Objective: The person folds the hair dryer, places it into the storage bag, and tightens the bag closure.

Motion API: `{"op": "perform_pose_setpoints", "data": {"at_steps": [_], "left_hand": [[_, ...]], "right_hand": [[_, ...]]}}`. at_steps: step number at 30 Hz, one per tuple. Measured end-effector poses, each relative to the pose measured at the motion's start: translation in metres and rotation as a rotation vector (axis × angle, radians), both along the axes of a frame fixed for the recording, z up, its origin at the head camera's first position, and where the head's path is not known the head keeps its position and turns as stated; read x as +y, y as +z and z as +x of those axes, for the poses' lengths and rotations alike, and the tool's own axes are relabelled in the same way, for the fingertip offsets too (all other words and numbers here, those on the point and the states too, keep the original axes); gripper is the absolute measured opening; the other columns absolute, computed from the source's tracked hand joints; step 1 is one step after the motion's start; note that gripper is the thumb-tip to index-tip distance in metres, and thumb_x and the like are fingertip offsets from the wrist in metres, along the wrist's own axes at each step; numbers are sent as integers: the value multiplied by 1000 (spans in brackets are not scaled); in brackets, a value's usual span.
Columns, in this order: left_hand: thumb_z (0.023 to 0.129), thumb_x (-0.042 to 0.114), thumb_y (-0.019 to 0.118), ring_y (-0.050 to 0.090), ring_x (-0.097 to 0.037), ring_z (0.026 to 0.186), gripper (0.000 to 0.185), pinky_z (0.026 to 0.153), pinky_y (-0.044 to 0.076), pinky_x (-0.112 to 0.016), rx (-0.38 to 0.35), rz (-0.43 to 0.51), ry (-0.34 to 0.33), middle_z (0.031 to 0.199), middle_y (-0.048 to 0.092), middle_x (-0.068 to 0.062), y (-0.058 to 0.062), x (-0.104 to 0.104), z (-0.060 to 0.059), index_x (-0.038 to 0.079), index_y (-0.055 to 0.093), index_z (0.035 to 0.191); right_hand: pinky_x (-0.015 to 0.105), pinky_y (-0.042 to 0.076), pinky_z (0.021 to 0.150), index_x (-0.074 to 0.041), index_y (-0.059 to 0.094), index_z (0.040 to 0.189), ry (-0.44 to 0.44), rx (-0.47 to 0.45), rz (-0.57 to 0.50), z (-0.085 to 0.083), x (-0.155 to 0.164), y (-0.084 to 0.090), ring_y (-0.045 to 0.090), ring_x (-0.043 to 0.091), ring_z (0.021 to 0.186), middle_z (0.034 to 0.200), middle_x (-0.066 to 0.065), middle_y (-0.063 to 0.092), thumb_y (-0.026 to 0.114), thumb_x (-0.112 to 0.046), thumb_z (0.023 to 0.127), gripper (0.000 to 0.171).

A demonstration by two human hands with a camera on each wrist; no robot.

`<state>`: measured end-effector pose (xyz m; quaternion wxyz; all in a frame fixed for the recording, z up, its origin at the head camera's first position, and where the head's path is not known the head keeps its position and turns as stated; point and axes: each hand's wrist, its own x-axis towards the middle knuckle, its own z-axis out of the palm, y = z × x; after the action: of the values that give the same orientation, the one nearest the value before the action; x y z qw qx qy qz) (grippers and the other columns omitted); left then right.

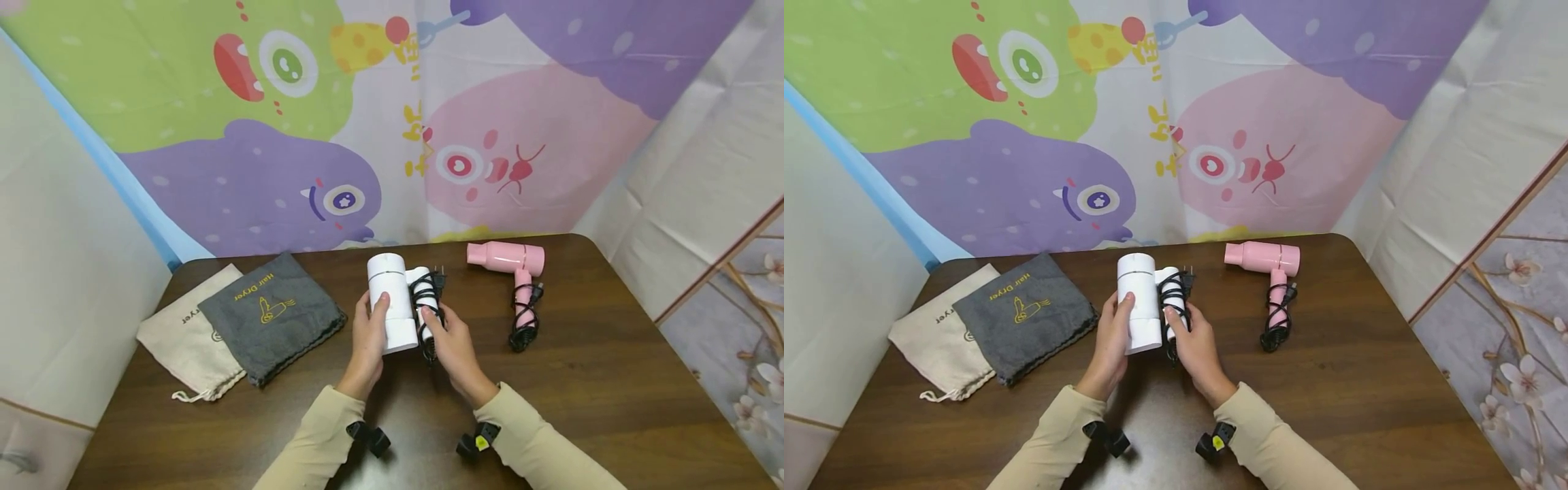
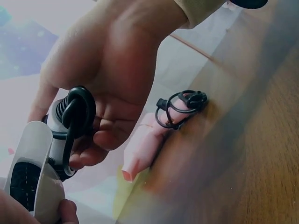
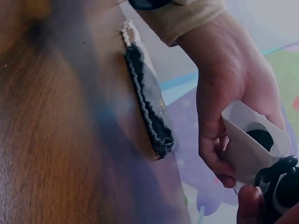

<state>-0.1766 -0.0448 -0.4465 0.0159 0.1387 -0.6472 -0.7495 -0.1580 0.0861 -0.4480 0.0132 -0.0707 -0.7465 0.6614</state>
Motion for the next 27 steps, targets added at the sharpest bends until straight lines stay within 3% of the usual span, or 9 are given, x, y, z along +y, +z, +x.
{"op": "perform_pose_setpoints", "data": {"at_steps": [7,18,27], "left_hand": [[100,34,49,59,-19,90,61,70,50,-27,18,56,13,129,52,-23,0,0,-1,6,29,150],[100,32,49,59,-22,97,62,73,50,-27,27,35,21,133,50,-24,-2,1,2,4,26,150],[99,30,51,61,-21,91,62,71,50,-27,11,20,10,122,55,-26,-4,1,2,4,25,150]], "right_hand": [[23,47,60,7,68,98,8,-94,-107,-10,6,-3,55,9,63,69,-3,63,64,-32,94,39],[23,46,56,7,67,93,14,-78,-91,-12,3,-2,54,9,61,66,-5,60,66,-20,91,28],[23,44,56,8,66,91,-1,-72,-34,-15,4,-2,53,9,60,66,-4,59,64,-19,90,28]]}}
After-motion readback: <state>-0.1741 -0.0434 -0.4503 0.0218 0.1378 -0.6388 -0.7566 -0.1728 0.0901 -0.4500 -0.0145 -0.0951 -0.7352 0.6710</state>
